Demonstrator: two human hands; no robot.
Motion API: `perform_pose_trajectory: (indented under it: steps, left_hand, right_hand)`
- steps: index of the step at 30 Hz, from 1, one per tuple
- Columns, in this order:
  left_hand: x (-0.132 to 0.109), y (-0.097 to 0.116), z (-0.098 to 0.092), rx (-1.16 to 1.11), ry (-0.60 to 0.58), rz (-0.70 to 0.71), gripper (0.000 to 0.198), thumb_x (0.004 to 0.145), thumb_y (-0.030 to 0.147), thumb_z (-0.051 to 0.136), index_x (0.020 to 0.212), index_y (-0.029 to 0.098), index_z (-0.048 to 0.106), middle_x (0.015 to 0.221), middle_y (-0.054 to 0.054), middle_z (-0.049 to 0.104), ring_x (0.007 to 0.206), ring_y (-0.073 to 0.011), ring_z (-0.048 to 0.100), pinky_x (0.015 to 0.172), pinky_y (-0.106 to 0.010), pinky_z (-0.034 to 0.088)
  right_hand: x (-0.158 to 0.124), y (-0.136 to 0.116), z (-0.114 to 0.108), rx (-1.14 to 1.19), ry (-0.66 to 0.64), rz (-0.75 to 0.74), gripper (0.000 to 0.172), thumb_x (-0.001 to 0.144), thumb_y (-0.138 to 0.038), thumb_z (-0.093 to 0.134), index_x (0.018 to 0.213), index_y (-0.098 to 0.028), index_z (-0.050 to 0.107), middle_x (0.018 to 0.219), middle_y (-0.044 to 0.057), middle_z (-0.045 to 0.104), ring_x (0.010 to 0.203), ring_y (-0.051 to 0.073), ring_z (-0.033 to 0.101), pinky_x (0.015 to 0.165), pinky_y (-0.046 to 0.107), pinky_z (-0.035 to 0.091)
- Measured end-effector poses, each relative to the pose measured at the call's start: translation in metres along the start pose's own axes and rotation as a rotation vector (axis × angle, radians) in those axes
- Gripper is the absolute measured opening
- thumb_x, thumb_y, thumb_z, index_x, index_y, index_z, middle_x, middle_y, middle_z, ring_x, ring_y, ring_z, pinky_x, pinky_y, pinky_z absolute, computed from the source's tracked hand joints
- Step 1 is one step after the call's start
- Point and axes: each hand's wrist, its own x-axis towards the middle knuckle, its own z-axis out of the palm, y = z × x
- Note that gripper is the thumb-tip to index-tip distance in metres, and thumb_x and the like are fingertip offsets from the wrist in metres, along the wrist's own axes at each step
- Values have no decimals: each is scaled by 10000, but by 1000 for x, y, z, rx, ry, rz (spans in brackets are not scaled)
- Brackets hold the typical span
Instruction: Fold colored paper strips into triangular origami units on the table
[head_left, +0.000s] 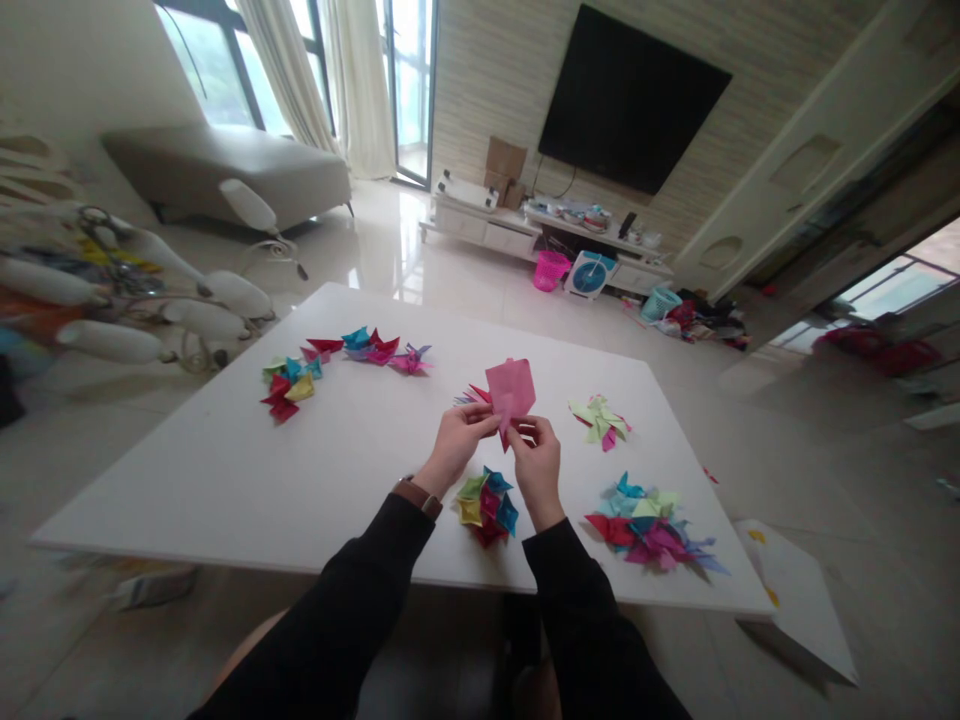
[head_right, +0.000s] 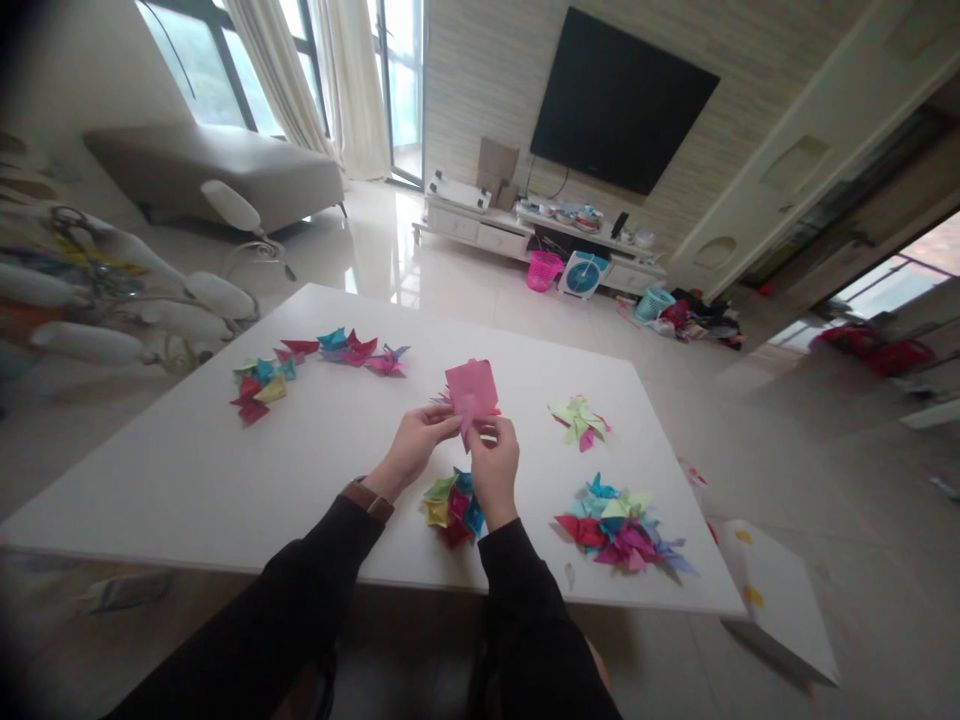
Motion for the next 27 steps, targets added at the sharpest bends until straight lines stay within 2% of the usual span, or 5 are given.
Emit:
perform_pose_trajectory:
  steps: [5,9,16,23,27]
  left_hand:
    - [-7,3,-3,41,45,23,362,560,293,915,822,102,754,785,-84,759,715,-166,679,730,-310,539]
    - [-4,6,-9,26,40,17,428,510,289,950,828,109,727,764,-69,755,714,-156,681,758,-307,535]
    - [7,9,-15,-19,-60,12,413,611,306,920,914,109,721,788,-63,741,761,-153,689,806,-312,539]
    - [12,13,-13,29,-13,65,432,563,250,933,910,124,709,943,-92,736,904,-186,688,871,-340,539]
    - [10,13,-10,-36,-8,36,407,594,250,904,920,125,695,949,-80,718,865,-165,676,819,-323,553]
  right_hand:
    - [-7,2,2,30,-30,-26,281,751,-386,791,904,-184,668,1035,72,625,882,204,665,676,312,558]
    - [-3,8,6,122,-64,41,299,716,-378,824,885,-183,671,938,60,677,816,194,659,680,318,550]
    - [10,9,15,267,-129,134,269,716,-375,832,856,-173,723,823,51,742,776,194,668,738,340,532]
    - [14,11,18,274,-134,102,251,731,-371,821,864,-181,723,812,41,740,783,198,673,768,354,537]
    - [13,13,17,250,-118,98,245,752,-371,800,879,-175,724,828,44,735,796,194,666,783,355,532]
